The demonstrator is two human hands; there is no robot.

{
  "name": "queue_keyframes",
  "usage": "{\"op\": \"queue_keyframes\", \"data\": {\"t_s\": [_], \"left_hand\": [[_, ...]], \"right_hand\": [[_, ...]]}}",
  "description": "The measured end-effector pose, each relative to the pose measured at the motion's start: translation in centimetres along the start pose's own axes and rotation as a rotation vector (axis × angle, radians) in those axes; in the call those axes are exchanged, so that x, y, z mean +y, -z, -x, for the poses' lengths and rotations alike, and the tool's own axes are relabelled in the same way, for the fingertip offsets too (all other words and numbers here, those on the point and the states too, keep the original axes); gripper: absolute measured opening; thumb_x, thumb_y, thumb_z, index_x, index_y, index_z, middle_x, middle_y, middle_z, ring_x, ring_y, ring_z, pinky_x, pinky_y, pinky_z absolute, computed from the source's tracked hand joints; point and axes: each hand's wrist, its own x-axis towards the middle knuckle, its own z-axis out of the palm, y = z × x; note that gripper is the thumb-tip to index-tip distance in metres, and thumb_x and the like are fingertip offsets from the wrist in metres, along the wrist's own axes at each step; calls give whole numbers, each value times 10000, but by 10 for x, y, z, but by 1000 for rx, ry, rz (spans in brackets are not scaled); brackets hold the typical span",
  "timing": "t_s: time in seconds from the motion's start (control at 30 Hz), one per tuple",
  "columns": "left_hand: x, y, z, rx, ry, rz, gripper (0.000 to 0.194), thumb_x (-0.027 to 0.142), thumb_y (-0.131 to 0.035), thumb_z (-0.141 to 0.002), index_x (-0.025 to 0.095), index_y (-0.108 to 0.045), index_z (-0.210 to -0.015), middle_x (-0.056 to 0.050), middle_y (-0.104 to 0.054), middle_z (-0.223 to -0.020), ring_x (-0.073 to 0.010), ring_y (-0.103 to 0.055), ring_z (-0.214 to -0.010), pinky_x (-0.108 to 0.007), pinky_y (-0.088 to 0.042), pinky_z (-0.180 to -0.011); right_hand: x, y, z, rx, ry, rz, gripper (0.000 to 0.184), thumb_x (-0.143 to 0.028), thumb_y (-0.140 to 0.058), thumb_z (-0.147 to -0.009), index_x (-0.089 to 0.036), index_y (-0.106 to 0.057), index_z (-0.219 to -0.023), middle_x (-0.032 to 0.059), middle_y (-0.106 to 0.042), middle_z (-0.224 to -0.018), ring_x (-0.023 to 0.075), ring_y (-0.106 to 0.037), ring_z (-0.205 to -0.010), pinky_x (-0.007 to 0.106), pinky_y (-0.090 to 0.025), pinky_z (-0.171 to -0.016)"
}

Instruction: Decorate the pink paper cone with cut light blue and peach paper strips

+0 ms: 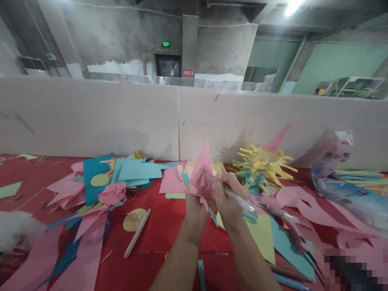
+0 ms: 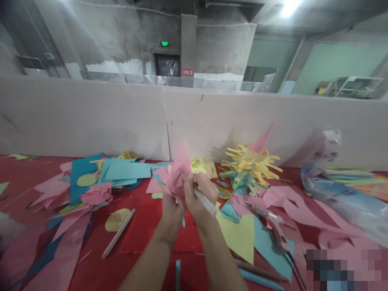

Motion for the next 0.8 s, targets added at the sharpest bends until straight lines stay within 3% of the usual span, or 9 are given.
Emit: {"op": "queue_keyframes", "data": {"t_s": [0.13,0.3,0.47,0.67,0.8], "left_hand": [[-5,7,-4,-51,26,153,339,471,-468,-780,176,-635,-756,-23,-598,-585,-126,-577,-555,-219,-503,-555],[-4,5,-6,-89,83,264,393,497,-425,-802,170,-645,-805,-38,-635,-678,-112,-590,-572,-182,-479,-502],[-1,3,-6,-70,80,296,345,456,-482,-785,165,-647,-872,-5,-602,-583,-78,-514,-423,-173,-444,-424],[2,3,-7,39,148,375,356,411,-394,-844,166,-651,-829,-34,-638,-654,-129,-620,-603,-203,-507,-553],[-1,11,-10,22,156,397,365,414,-406,-844,163,-632,-705,-11,-603,-575,-105,-575,-504,-198,-492,-489]], "right_hand": [[0,1,0,2,-15,-22,283,-174,-514,-795,-189,-373,-550,-75,-319,-490,54,-300,-431,197,-304,-441],[-1,2,0,-53,-48,-32,338,-162,-530,-770,-197,-300,-525,-73,-290,-494,54,-298,-439,192,-302,-439],[-2,-1,-1,-59,-25,-11,335,-155,-518,-764,-193,-303,-510,-80,-280,-475,42,-291,-413,176,-293,-421],[0,1,1,-79,-85,2,335,-181,-511,-779,-195,-312,-510,-75,-302,-469,49,-315,-418,189,-300,-430],[-3,3,1,-50,-172,-95,341,-215,-506,-800,-202,-299,-529,-84,-294,-448,47,-291,-393,197,-277,-409]]}}
